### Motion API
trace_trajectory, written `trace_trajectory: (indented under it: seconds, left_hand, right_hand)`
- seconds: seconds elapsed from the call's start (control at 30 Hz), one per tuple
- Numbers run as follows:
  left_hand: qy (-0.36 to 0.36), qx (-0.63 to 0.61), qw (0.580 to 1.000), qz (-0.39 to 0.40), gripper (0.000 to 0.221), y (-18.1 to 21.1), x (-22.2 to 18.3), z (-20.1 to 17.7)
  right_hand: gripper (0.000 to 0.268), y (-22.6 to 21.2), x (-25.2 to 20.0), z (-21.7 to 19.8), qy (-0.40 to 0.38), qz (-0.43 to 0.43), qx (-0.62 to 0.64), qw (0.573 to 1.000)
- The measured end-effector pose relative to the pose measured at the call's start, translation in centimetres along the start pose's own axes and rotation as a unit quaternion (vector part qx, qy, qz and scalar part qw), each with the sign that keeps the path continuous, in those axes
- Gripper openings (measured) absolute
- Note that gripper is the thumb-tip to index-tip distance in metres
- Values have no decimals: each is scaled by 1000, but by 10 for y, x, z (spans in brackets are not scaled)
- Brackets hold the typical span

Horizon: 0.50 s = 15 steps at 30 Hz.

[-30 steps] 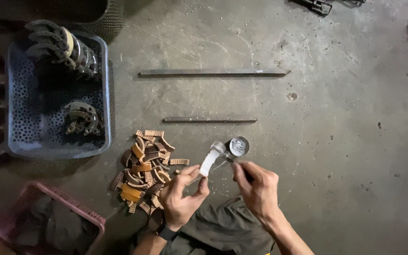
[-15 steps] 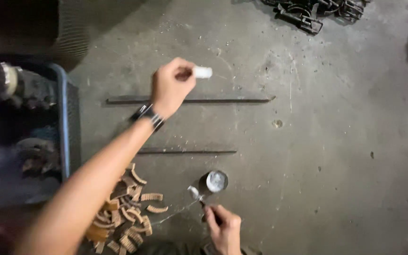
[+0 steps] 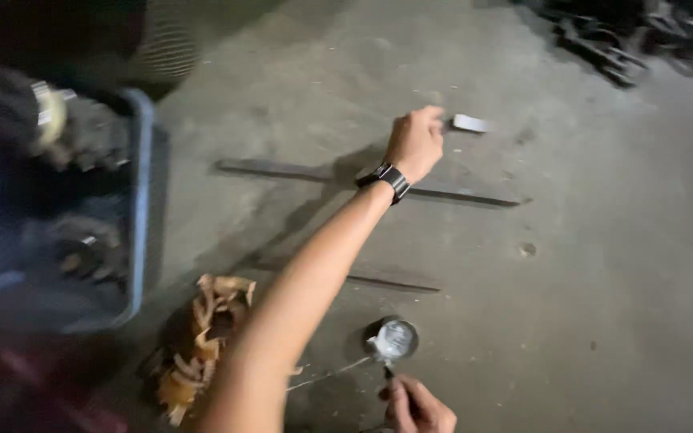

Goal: Applying epoxy adhesive to brake shoe components in a workshop.

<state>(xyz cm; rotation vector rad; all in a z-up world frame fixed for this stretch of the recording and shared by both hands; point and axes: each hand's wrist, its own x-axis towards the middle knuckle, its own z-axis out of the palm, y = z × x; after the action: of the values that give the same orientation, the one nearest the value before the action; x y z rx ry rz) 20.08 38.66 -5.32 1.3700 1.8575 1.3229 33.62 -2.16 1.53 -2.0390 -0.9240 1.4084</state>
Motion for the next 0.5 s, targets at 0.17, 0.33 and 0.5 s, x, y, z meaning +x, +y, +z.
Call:
trace_trajectory:
  seconds: [0.17,0.33,0.5]
  left_hand:
    - [-291,-26,948,126,21,77,-39,-231]
    - [-72,83,989,100,16,96,-75,-457]
    - [115,166,974,-99,15,-22,-123,-564]
  right_hand:
    - [16,-44,-2,7,21,-71,-73,995]
    - [17,-73,-21,14,23,-183,-113,976]
    - [21,-104,-60,20,29,-227,-176,958]
